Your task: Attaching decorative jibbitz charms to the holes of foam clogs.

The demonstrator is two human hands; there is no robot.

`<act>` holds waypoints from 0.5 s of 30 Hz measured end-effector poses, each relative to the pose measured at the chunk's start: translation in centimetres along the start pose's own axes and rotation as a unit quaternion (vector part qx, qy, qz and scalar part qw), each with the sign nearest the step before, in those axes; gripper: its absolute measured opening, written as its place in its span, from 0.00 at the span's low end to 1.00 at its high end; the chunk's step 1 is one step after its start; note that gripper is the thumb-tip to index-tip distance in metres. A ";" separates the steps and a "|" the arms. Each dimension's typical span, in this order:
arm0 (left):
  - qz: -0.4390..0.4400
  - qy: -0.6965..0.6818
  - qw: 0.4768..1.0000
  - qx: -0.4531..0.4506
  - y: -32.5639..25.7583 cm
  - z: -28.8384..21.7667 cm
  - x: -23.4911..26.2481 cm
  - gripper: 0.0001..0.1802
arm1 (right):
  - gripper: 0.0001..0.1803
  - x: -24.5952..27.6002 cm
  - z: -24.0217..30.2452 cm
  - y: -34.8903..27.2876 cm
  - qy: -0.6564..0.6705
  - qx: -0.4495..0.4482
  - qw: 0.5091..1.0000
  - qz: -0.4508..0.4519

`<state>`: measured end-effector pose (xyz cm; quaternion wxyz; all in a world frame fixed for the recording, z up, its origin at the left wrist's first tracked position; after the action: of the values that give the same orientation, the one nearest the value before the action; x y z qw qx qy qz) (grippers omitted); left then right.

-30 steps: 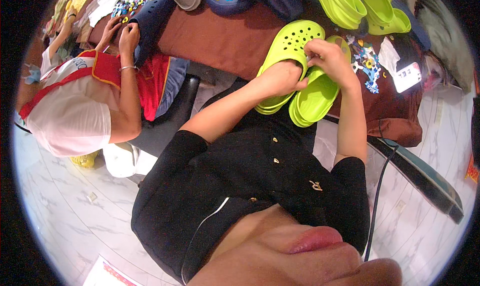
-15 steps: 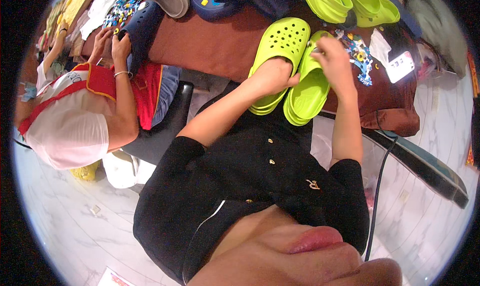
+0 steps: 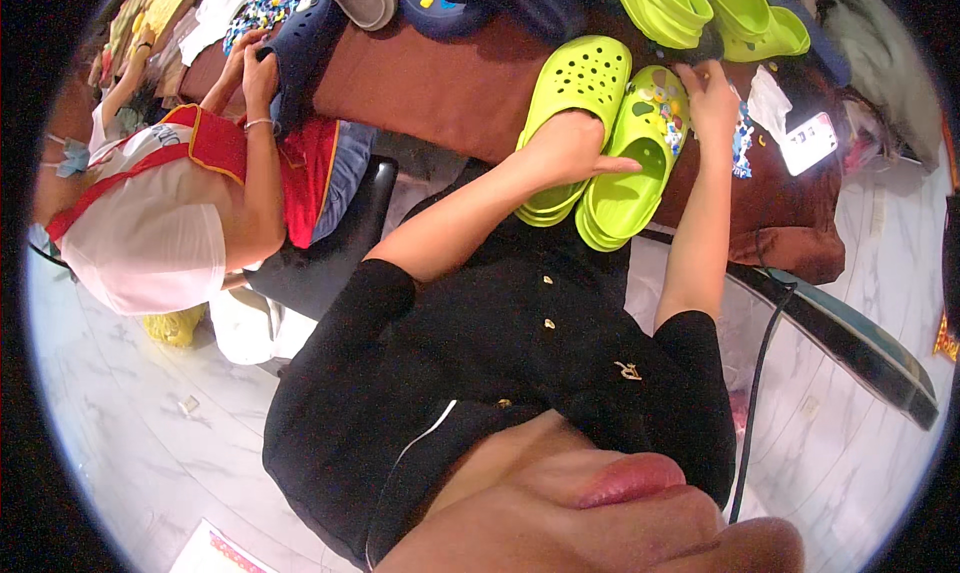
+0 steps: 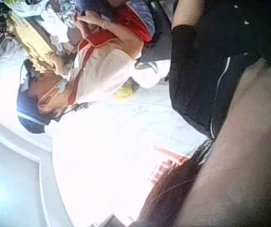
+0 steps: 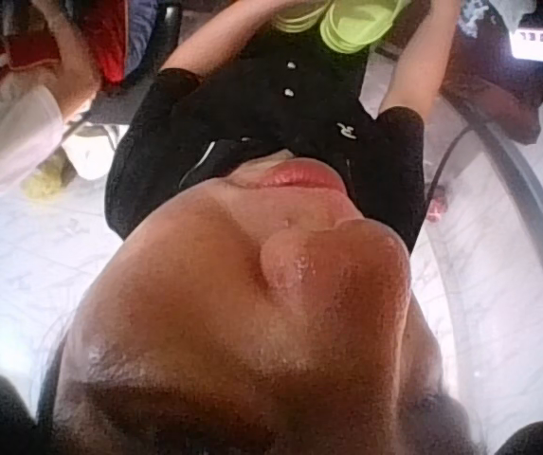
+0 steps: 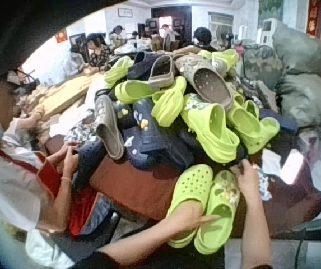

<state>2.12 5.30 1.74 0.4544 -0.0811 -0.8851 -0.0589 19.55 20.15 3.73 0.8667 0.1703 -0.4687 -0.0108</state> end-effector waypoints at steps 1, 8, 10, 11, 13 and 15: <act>-0.010 0.002 1.000 -0.003 0.1 0.0 -0.1 0.45 | 0.26 -0.2 1.9 0.0 -0.036 -0.024 0.998 0.052; -0.012 -0.017 0.999 0.044 1.1 -0.8 -1.0 0.35 | 0.33 -3.3 1.6 0.2 -0.156 0.003 0.983 0.098; -0.023 -0.024 0.998 0.051 0.9 -0.8 -1.0 0.33 | 0.29 -3.5 1.5 0.2 -0.153 0.020 0.983 0.096; -0.024 -0.025 0.998 0.054 0.8 -0.7 -1.0 0.33 | 0.29 -3.4 1.7 0.1 -0.152 0.022 0.983 0.098; -0.015 -0.023 0.997 0.072 0.6 -0.4 -1.0 0.32 | 0.23 -3.2 2.2 -0.1 -0.093 0.044 0.985 0.139; -0.022 -0.027 0.997 0.065 0.7 -0.7 -1.0 0.31 | 0.20 -2.3 0.7 0.1 -0.042 0.038 0.987 0.153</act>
<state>3.34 5.77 1.35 0.4331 -0.0335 -0.9007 -0.0085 17.65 20.41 2.27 0.8308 0.1294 -0.5249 0.1325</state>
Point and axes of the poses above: each hand's wrist, its own y-axis towards the middle knuckle, its own x-axis out of the back of the hand, z = x × y, the point moved 4 cm from there along y, towards the middle knuckle, and after that the axes turned 1 degree about -z, right-handed, at the moved point
